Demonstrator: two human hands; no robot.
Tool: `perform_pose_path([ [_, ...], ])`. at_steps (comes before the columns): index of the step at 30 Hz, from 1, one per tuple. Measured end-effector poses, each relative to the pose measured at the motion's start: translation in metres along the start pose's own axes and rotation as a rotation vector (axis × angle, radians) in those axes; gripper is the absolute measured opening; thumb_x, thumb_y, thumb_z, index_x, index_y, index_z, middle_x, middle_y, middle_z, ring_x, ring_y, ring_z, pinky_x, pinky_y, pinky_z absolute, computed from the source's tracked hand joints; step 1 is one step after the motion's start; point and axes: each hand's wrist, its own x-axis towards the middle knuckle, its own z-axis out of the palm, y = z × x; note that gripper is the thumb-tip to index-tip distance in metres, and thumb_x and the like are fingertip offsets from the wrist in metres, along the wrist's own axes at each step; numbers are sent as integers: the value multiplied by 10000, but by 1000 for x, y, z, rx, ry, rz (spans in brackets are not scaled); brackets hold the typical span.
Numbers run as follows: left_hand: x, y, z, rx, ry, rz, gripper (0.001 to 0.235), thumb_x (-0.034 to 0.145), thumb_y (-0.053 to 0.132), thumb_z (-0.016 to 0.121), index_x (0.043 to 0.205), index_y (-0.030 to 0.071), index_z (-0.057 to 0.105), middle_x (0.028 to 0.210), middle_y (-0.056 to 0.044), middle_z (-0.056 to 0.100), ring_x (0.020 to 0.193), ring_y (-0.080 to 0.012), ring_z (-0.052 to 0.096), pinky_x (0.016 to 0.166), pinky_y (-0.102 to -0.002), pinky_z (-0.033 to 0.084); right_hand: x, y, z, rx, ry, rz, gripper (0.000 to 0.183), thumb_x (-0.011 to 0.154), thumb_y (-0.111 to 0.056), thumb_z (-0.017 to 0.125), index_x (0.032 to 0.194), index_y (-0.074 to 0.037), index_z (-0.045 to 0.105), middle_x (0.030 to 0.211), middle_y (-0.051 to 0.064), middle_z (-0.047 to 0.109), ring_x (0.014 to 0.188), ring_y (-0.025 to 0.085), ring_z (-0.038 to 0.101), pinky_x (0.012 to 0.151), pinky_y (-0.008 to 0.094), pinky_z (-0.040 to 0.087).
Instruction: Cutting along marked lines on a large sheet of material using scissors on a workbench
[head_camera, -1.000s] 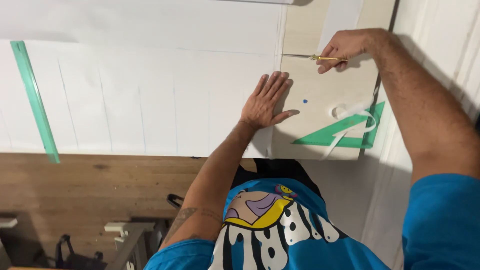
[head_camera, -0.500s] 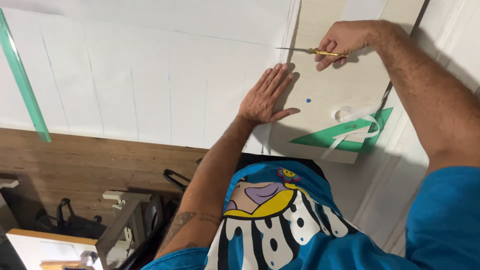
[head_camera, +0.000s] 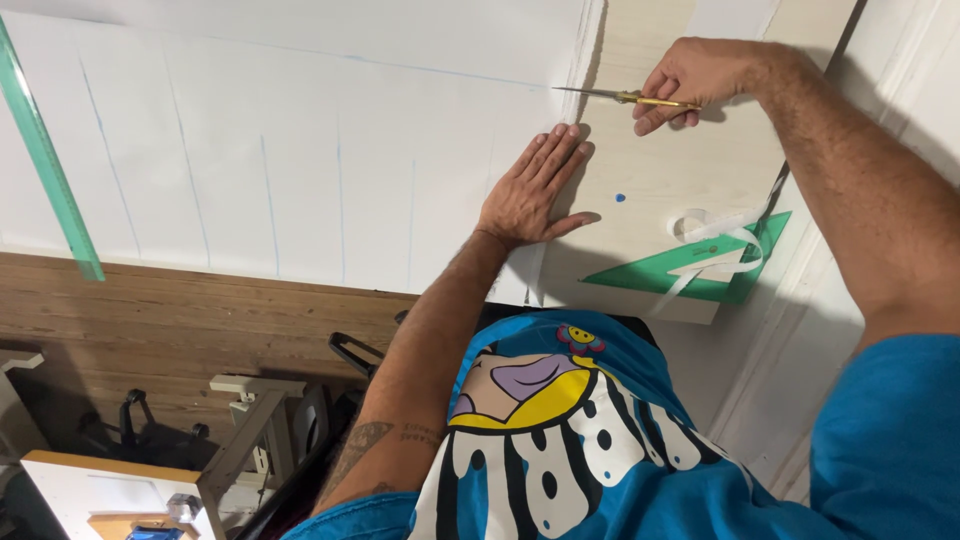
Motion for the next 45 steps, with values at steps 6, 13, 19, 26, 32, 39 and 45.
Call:
perform_pose_path([
  [6, 0, 1, -3, -11, -1, -3, 979, 1031, 805, 441, 1612, 31, 298, 1679, -177, 304, 1588, -317, 288, 1345, -447, 228, -1, 0, 3, -29, 18, 16, 399, 803, -195, 898, 1106, 40, 786, 719, 159, 697, 603, 194, 546, 659, 293, 451],
  [13, 0, 2, -2, 9, -28, -7, 979, 1033, 810, 425, 1619, 39, 287, 1686, -172, 288, 1591, -319, 274, 1345, -443, 230, 0, -6, 4, -95, 36, 36, 441, 774, -209, 911, 1130, 25, 798, 844, 132, 767, 629, 196, 559, 674, 301, 483],
  [19, -1, -1, 0, 20, -32, 3, 988, 1031, 821, 381, 1632, 49, 244, 1700, -170, 261, 1606, -318, 269, 1353, -445, 224, 2, -11, 2, -137, 50, 43, 461, 770, -245, 912, 1139, 9, 800, 841, 140, 779, 614, 189, 558, 686, 296, 472],
  [26, 5, -12, -10, -310, 78, 10, 1021, 963, 790, 463, 1594, -3, 336, 1671, -205, 318, 1588, -349, 296, 1343, -492, 246, 9, 6, 0, -56, 40, 16, 456, 755, -158, 913, 1146, 46, 794, 874, 138, 785, 643, 184, 562, 598, 291, 485],
  [32, 16, -23, -18, -35, -38, -3, 1098, 963, 870, 339, 1626, 0, 244, 1705, -182, 246, 1614, -321, 233, 1360, -454, 161, 3, -5, 4, -67, 47, 49, 442, 775, -177, 910, 1142, 41, 796, 835, 149, 758, 657, 200, 559, 625, 313, 482],
  [39, 18, -23, -20, -46, -49, 30, 1116, 956, 886, 377, 1622, -1, 262, 1696, -191, 261, 1605, -322, 259, 1351, -454, 192, -6, -14, 7, -142, 58, 74, 477, 755, -276, 926, 1141, -20, 812, 767, 112, 750, 652, 200, 567, 692, 319, 470],
  [45, 20, -22, -24, 38, -133, 34, 1132, 950, 908, 270, 1634, 9, 215, 1708, -185, 227, 1613, -312, 227, 1348, -439, 153, -1, -11, 5, -104, 32, 49, 470, 781, -223, 905, 1186, -7, 807, 825, 99, 769, 638, 191, 536, 670, 313, 463],
])
